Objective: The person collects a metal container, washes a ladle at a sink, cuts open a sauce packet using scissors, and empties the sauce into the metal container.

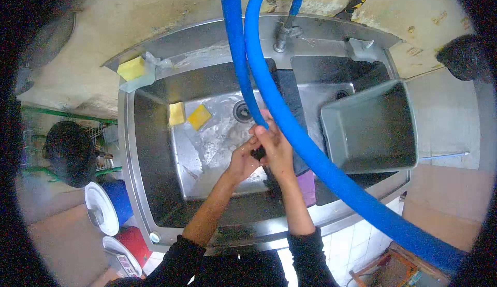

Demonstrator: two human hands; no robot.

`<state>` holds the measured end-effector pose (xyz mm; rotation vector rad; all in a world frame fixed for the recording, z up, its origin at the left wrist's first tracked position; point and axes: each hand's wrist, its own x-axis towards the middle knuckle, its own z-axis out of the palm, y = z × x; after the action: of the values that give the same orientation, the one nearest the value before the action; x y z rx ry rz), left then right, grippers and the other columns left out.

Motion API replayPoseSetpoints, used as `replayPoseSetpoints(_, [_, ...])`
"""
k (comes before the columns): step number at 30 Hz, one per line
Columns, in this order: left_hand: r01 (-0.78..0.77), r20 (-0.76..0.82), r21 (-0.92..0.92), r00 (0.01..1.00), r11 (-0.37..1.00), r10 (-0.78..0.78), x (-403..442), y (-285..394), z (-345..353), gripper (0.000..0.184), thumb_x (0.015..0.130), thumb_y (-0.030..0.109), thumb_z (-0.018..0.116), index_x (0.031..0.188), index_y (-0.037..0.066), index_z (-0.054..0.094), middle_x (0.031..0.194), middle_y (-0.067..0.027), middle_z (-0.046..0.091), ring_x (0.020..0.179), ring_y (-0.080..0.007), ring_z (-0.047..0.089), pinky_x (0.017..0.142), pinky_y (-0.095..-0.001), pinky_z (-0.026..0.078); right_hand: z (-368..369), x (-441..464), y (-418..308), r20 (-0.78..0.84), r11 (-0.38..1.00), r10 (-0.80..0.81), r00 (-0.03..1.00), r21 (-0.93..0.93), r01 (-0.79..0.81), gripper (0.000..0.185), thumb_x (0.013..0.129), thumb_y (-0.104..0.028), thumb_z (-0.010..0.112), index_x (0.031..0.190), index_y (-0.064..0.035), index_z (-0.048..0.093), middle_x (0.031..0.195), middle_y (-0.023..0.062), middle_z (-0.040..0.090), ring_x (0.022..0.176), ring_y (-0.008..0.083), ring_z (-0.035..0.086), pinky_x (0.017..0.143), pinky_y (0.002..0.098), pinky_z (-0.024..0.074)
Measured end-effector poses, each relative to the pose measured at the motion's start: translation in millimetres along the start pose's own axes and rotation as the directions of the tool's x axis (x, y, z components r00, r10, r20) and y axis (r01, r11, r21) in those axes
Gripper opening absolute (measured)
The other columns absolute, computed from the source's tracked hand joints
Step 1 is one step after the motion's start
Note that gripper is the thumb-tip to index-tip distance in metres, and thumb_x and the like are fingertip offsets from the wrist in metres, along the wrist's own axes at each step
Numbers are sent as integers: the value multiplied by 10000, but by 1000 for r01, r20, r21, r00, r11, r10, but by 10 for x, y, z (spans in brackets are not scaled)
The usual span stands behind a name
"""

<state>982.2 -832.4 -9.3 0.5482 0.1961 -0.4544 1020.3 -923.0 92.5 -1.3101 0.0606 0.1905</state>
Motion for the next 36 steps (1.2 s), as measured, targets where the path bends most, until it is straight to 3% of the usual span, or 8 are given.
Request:
replayPoseSetpoints(4, [88,-84,-341,989,936,-123,-10,27,84,380,844,258,445,1201,130,455,996,-18,548,792,-181,494,644,-311,401,-117,22,17,302,975,82,950,-224,-13,201,876,-187,582,1005,-33,581,790,36,611,697,90,574,624,215,453])
replayPoseSetpoints(12, [-88,28,-365,994,927,105,-61,29,-131,394,791,156,490,1174,66,483,1034,-72,559,895,-199,528,780,-351,424,-116,42,-112,473,886,168,865,-457,78,216,878,-221,590,949,-18,595,778,10,583,700,64,504,612,222,410])
replayPoseSetpoints(16, [-165,-27,145,985,976,170,-156,163,-219,519,720,22,532,1235,39,463,1049,-36,559,930,-183,561,805,-298,445,-123,95,-58,495,900,73,866,-406,156,128,864,-124,604,925,-14,587,819,6,589,757,66,535,660,221,439])
replayPoseSetpoints(18, [-256,99,856,934,448,344,-221,264,-120,569,684,-33,549,1241,19,443,1011,-53,565,912,-200,576,800,-288,454,-109,74,-61,517,912,100,850,-389,129,122,856,-108,610,927,-12,585,815,10,588,763,70,540,668,225,445])
replayPoseSetpoints(23, [-368,229,905,843,212,487,-254,306,51,456,680,-63,586,1116,8,475,1120,-111,484,926,-186,553,775,-310,468,-60,65,66,591,903,111,799,-395,167,116,850,-76,610,932,0,581,816,27,597,795,82,567,687,233,460])
replayPoseSetpoints(27, [-288,26,830,876,478,482,-261,162,-33,358,707,-39,567,1060,-5,520,977,-110,592,923,-195,583,805,-316,460,31,43,-22,485,921,177,856,-389,29,111,841,-43,605,938,6,579,806,26,595,745,81,571,655,220,466])
replayPoseSetpoints(30, [-244,51,897,886,370,462,-216,68,-159,242,813,33,528,1052,-2,549,980,-110,598,921,-198,591,824,-315,458,35,67,45,493,905,133,860,-414,97,110,829,-23,608,931,10,581,811,27,599,713,83,574,637,217,469])
replayPoseSetpoints(36, [-358,-266,269,865,894,426,-149,-51,-38,262,892,123,459,1112,-9,513,866,9,545,830,-107,525,702,-243,431,104,55,158,382,881,58,922,-454,133,101,796,-41,646,872,6,600,747,21,600,672,81,565,601,232,457])
